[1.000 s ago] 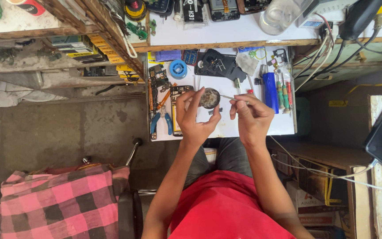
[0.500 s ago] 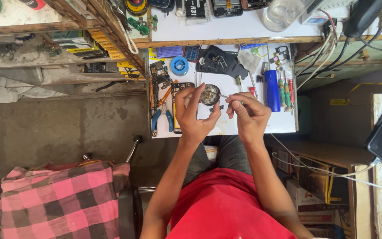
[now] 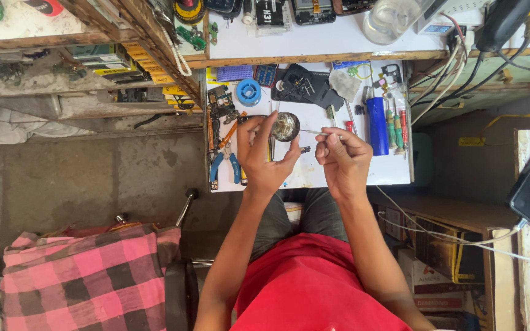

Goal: The person cleans a small electronic component with a toothbrush, then uses a soldering iron and solder to work on the component. They handle the component with tweezers and apply flux from a small container. The work is performed on a cluttered repair bench with tools and disassembled phone parts visible.

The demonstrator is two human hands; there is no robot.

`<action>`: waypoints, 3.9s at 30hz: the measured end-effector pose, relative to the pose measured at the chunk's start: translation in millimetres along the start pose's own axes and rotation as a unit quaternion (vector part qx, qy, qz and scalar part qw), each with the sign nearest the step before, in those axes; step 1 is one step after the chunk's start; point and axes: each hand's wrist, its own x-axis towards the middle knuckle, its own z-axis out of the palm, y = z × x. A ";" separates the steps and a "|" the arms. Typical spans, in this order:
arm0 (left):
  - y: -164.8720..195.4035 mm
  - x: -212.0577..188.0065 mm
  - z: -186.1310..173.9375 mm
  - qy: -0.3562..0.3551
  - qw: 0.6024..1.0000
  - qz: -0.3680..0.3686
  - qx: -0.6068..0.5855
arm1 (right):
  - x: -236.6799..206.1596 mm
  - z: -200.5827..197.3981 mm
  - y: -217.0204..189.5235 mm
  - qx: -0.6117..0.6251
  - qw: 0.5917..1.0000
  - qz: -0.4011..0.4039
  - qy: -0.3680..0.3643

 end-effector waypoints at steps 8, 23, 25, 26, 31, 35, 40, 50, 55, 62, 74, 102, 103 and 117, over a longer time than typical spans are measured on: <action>1.3 0.4 0.5 -0.006 1.000 0.015 0.012 | 0.5 3.9 0.9 -0.048 0.997 -0.050 -0.037; -2.2 0.6 2.2 -0.014 1.000 0.015 0.003 | 1.8 -2.7 6.9 0.056 0.998 0.033 -0.016; -3.0 1.9 2.3 -0.012 1.000 0.020 0.004 | 4.1 -3.2 5.5 0.047 0.999 0.022 -0.014; -2.8 2.1 2.5 -0.011 1.000 0.021 0.005 | 4.7 -3.3 4.8 0.042 0.999 0.017 -0.012; -1.4 2.4 3.0 -0.018 0.999 0.023 0.013 | 4.8 -0.8 6.0 -0.014 1.000 -0.012 -0.026; -0.1 1.2 2.7 -0.019 0.999 0.022 0.020 | 2.9 -0.4 7.8 -0.024 0.999 -0.017 -0.038; -0.1 0.9 2.0 -0.022 1.000 0.019 0.012 | 1.5 -2.1 8.2 -0.012 0.999 -0.001 -0.032; 1.7 0.5 2.1 -0.023 0.999 0.028 0.006 | 2.7 -3.8 10.8 0.039 0.998 0.032 -0.026; 1.2 -1.1 1.8 -0.024 0.999 0.028 0.005 | 3.1 -4.9 10.8 0.043 0.998 0.029 -0.027; -0.3 -2.6 2.0 -0.027 0.999 0.026 0.003 | 1.2 -1.7 9.6 0.023 0.999 0.017 -0.016; -4.9 -5.8 2.5 -0.039 0.999 0.023 -0.013 | -9.9 7.4 -4.0 -0.203 0.968 -0.119 -0.086; -76.4 83.3 29.8 0.073 0.970 -0.067 0.221 | 1.3 -36.4 5.4 0.190 0.981 0.033 -0.009; -81.1 88.2 32.8 0.083 0.965 -0.057 0.242 | 0.9 -37.3 5.6 0.192 0.981 0.034 -0.005; -67.6 80.3 37.5 0.132 0.962 -0.012 0.240 | -1.4 -54.9 -0.6 0.194 0.980 0.028 0.019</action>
